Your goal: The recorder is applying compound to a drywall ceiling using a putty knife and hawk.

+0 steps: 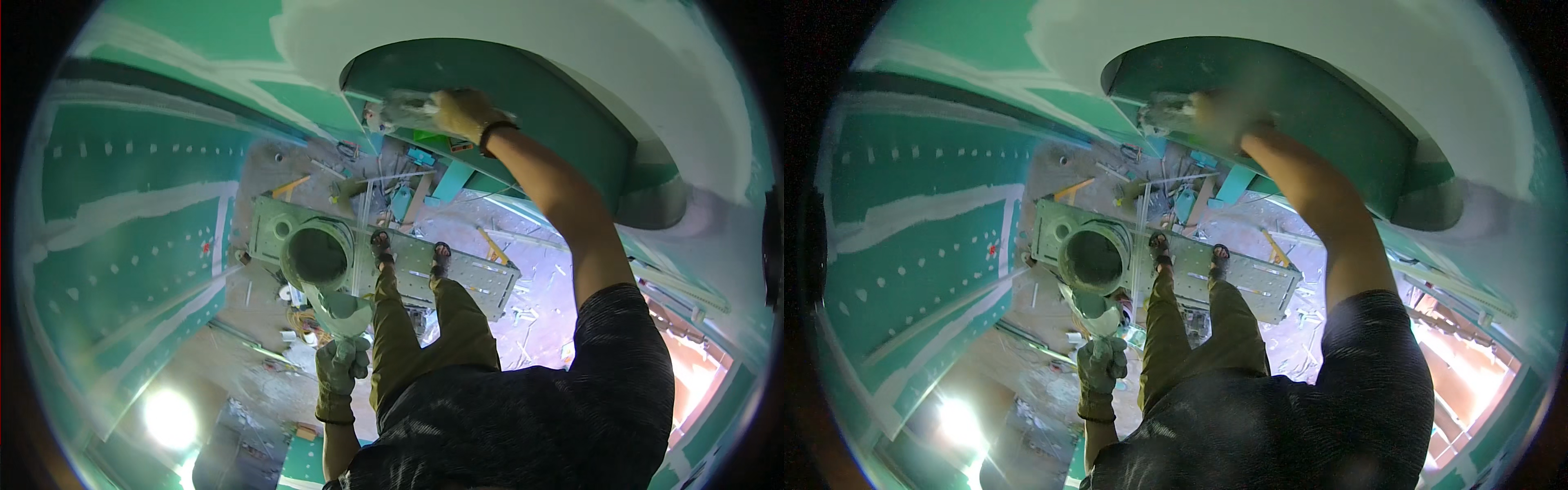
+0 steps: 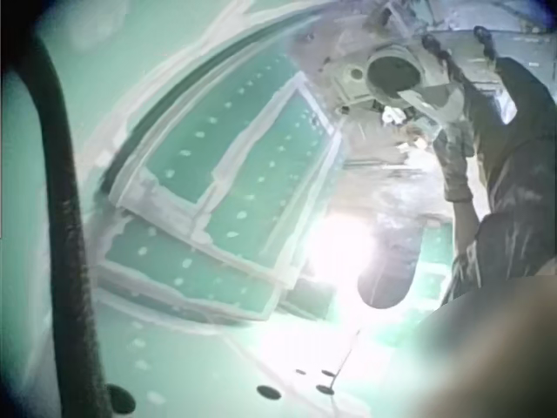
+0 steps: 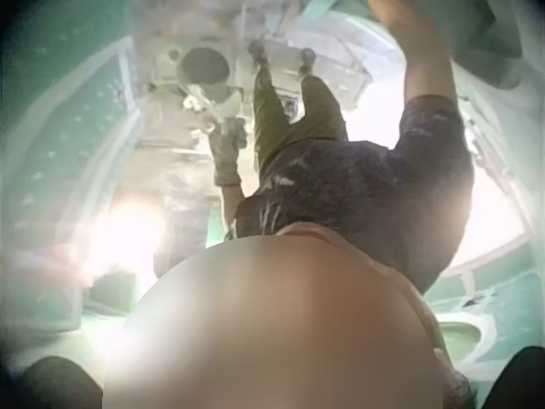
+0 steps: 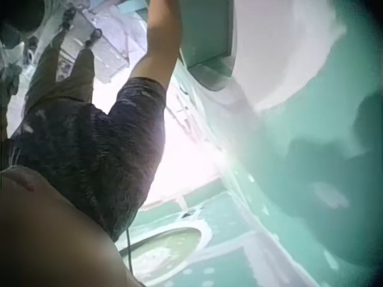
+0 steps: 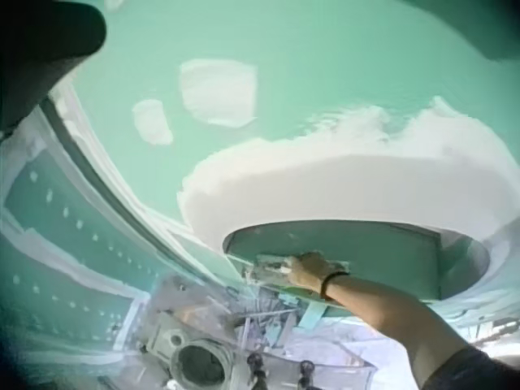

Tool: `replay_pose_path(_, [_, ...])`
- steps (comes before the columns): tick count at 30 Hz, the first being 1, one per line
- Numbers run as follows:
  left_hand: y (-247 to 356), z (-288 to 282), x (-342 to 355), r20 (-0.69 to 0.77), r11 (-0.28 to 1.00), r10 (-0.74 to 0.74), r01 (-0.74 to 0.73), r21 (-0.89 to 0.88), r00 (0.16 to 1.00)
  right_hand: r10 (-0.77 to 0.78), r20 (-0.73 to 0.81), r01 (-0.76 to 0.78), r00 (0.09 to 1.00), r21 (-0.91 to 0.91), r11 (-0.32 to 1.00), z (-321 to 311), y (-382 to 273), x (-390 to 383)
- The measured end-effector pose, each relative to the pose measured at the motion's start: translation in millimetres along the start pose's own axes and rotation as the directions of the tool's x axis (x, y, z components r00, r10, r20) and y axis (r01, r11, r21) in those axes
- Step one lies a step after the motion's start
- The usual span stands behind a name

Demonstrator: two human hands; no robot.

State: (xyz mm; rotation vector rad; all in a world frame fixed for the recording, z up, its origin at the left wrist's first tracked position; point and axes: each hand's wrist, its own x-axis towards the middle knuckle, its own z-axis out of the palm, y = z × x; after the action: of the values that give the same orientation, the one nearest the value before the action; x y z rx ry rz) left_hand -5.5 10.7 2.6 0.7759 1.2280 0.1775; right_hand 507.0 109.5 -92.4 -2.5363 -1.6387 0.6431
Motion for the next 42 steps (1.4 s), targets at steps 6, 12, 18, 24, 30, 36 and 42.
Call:
replay_pose_path(6, [24.7,9.4,2.4,0.073,0.993,0.072,-0.079,0.093,0.995,-0.07,-0.219,0.094,0.973,0.102,0.99,39.2,2.3,-57.0])
replay_pose_path(12, [45.3,10.6,39.2,0.29,0.914,0.203,-0.287,0.288,0.935,0.15,-0.388,-0.027,0.91,0.305,0.952,43.1,48.8,-266.6])
replay_pose_path(18, [106.8,108.3,43.0,0.52,0.923,0.013,-0.211,0.323,0.854,0.732,-0.505,-0.483,0.457,0.55,0.681,27.3,76.3,-532.3])
replay_pose_path(24, [116.7,167.8,64.1,0.63,0.833,-0.176,-0.226,0.504,0.756,0.554,-0.779,-0.704,-0.294,0.568,0.426,-25.4,30.4,-734.4])
replay_pose_path(30, [113.1,213.4,68.6,0.79,0.815,-0.242,-0.324,0.481,0.564,0.755,-0.128,-0.304,-0.644,0.948,-0.099,281.1,-66.9,-908.8])
replay_pose_path(36, [112.2,228.9,64.5,0.772,0.797,-0.221,-0.346,0.495,0.596,0.945,0.322,-0.874,0.051,0.472,-0.114,444.7,-98.4,-800.8])
replay_pose_path(42, [111.8,255.6,34.1,0.639,0.722,-0.117,-0.377,0.58,0.76,0.898,0.441,-0.723,-0.011,0.617,-0.312,242.1,43.7,-672.3])
